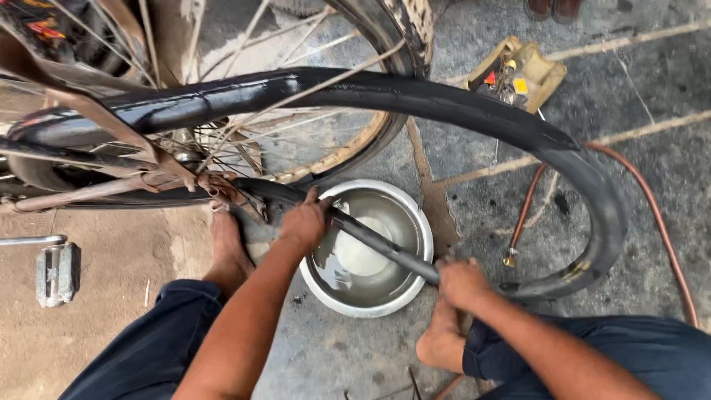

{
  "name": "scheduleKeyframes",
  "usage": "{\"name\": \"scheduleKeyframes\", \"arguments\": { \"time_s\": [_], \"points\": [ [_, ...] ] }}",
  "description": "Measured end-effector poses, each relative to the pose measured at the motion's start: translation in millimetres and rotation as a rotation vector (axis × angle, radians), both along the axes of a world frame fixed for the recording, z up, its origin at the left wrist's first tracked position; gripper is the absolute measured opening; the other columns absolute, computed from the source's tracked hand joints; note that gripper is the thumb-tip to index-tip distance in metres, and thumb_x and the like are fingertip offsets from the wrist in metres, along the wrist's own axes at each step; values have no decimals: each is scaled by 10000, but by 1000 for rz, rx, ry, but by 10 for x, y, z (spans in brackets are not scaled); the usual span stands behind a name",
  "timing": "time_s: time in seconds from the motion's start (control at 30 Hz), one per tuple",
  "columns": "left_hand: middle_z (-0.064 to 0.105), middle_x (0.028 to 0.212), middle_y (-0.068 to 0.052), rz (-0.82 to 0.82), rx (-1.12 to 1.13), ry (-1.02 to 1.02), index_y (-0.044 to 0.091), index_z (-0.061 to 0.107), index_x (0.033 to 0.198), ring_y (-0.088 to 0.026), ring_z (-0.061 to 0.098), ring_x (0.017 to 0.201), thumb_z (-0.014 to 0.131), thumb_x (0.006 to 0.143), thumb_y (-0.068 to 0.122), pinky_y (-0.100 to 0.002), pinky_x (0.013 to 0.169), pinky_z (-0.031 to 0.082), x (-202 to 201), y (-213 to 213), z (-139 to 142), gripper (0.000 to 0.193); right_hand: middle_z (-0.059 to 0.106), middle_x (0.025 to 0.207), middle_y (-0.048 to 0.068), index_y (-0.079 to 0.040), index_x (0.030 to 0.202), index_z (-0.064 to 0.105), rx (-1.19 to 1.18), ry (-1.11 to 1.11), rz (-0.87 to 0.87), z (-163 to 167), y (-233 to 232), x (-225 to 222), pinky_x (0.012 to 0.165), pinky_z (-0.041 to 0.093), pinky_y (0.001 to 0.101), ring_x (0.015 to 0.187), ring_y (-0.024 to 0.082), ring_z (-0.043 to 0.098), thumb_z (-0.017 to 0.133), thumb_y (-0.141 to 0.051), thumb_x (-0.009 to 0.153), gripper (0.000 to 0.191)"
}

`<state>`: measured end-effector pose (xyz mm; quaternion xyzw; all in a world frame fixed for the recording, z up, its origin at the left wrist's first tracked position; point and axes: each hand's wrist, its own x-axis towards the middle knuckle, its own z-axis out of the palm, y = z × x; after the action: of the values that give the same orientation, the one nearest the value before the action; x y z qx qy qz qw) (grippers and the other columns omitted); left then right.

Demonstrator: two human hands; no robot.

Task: The person is repairing a bicycle tire. They repeatedly submerge the inner tube into a metal bowl of water to locate air leaks by observing bubbles. After identifying the leak, they apply a patch to the inner tube.

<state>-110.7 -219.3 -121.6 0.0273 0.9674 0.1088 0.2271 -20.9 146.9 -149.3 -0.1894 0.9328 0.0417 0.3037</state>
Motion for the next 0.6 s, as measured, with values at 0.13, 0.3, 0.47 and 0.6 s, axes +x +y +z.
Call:
{"name": "scheduleKeyframes", "arguments": {
  "time_s": [0.13, 0.3, 0.47, 0.6],
  "points": [
    [531, 1447, -84, -41, -118, 10, 262, 626, 1366, -314, 558, 1284, 630, 963, 393, -472, 1024, 491, 84, 32, -360, 423, 710, 965, 130, -118, 1396, 544, -78, 198, 123, -73, -290, 546, 883, 486, 497, 982, 349, 682, 560, -125, 866, 530],
    [605, 1307, -72, -84, -142, 116, 243, 670, 1302, -286, 574, 1240, 703, 908, 425, -445, 948, 517, -20, 119, -492, 435, 698, 958, 148, -201, 1543, 396, 43, 181, 295, -5, -430, 602, 979, 440, 517, 923, 348, 684, 550, -149, 896, 667],
    [615, 1290, -64, -71, -111, 96, 212, 644, 1324, -282, 569, 1233, 796, 782, 516, -423, 947, 518, -75, 159, -500, 640, 664, 1041, 156, -174, 1589, 332, 67, -114, 157, 13, -565, 400, 923, 441, 474, 951, 282, 665, 527, -88, 921, 702],
    [601, 1307, -112, -85, -200, 72, 192, 608, 1324, -318, 572, 1222, 794, 808, 521, -415, 906, 538, -61, 237, -562, 639, 685, 1039, 129, -158, 1550, 423, 40, -136, 119, -69, -672, 308, 902, 446, 447, 1009, 257, 647, 513, -102, 958, 601]
  ]
}}
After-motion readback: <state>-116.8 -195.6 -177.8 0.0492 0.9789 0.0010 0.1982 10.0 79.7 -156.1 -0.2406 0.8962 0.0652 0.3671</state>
